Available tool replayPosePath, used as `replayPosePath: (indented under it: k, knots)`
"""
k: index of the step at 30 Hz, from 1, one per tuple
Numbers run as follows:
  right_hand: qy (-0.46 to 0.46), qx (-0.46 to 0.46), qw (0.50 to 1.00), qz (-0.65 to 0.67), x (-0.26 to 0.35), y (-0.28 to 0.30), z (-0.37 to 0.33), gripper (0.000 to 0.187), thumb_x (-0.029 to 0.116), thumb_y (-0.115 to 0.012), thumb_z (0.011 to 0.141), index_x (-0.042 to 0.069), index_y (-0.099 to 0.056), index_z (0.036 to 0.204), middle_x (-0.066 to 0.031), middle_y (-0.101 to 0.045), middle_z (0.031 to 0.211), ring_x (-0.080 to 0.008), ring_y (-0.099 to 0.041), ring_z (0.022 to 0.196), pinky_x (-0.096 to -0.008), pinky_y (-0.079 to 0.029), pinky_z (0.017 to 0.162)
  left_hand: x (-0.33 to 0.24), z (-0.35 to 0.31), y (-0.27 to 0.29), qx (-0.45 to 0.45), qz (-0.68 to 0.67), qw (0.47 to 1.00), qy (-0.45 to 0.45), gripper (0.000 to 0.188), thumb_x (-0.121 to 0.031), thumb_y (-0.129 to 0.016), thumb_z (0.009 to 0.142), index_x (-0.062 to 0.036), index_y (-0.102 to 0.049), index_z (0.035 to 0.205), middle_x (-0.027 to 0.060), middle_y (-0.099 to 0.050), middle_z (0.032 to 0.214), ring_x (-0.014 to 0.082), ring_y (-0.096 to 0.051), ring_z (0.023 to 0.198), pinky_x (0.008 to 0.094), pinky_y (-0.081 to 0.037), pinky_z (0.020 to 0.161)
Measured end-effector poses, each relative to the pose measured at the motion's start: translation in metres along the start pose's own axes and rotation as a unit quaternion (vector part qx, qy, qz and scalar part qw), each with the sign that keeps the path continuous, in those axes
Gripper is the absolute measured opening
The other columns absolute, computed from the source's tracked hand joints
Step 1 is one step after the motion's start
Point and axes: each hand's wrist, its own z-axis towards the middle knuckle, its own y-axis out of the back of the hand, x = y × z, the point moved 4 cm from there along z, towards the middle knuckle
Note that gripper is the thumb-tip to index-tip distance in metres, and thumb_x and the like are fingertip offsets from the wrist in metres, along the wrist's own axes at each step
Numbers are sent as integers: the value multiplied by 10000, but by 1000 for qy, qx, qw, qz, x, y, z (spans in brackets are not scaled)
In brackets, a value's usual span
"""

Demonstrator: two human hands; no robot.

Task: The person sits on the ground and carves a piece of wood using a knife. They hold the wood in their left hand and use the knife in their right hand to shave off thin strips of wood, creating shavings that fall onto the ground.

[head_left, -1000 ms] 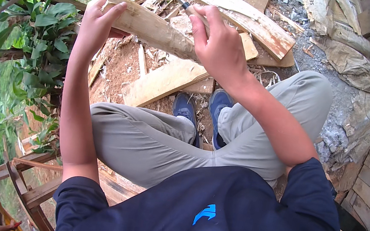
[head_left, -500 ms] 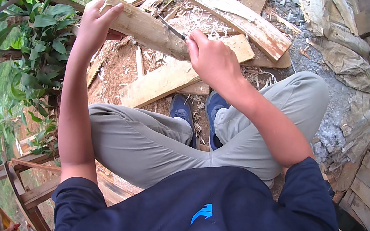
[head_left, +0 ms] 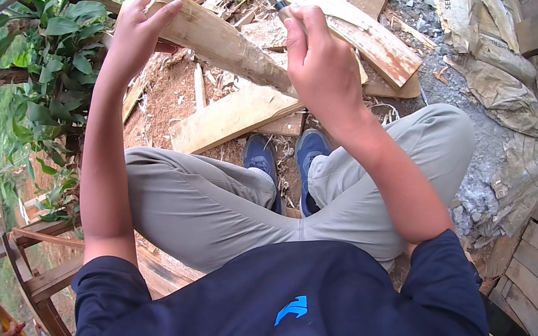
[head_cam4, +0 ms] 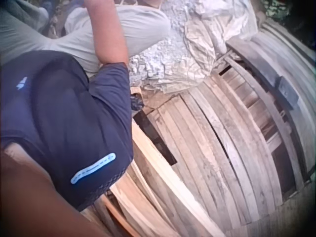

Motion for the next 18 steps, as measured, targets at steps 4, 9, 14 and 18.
replayPosePath:
  k: [4, 9, 14, 18]
  knots:
    - [-4, 75, 996, -52, -15, -14, -8, 183, 216, -515, 1037, 46, -582, 1032, -189, -677, 664, -373, -705, 627, -473, -558, 554, 2, 3, -1, -5, 17, 1000, 6, 909, -371, -716, 938, 248, -277, 1438, 318, -593, 1217, 264, -737, 861, 318, -630, 594]
    - [8, 28, 999, -17, 9, 1, -8, 173, 221, -526, 1028, 54, -565, 1002, -181, -690, 680, -395, -706, 652, -480, -564, 582, -12, -8, -10, 25, -3, 999, -39, 909, -388, -719, 937, 220, -290, 1458, 232, -709, 992, 189, -725, 785, 269, -579, 587]
    - [-30, 109, 990, -84, -13, -22, -19, 186, 248, -525, 1041, 64, -541, 1062, -175, -677, 665, -394, -694, 630, -493, -539, 560, -14, -9, -12, 1, 25, 999, -36, 923, -405, -723, 932, 220, -293, 1458, 228, -710, 994, 172, -717, 778, 262, -571, 583]
    - [-24, -28, 999, 10, 12, 19, 1, 198, 248, -518, 1054, 57, -525, 1108, -165, -677, 681, -379, -684, 609, -497, -500, 528, -3, -2, -3, 27, 27, 999, -20, 926, -358, -732, 924, 204, -253, 1483, 241, -686, 1105, 213, -734, 876, 291, -608, 625]
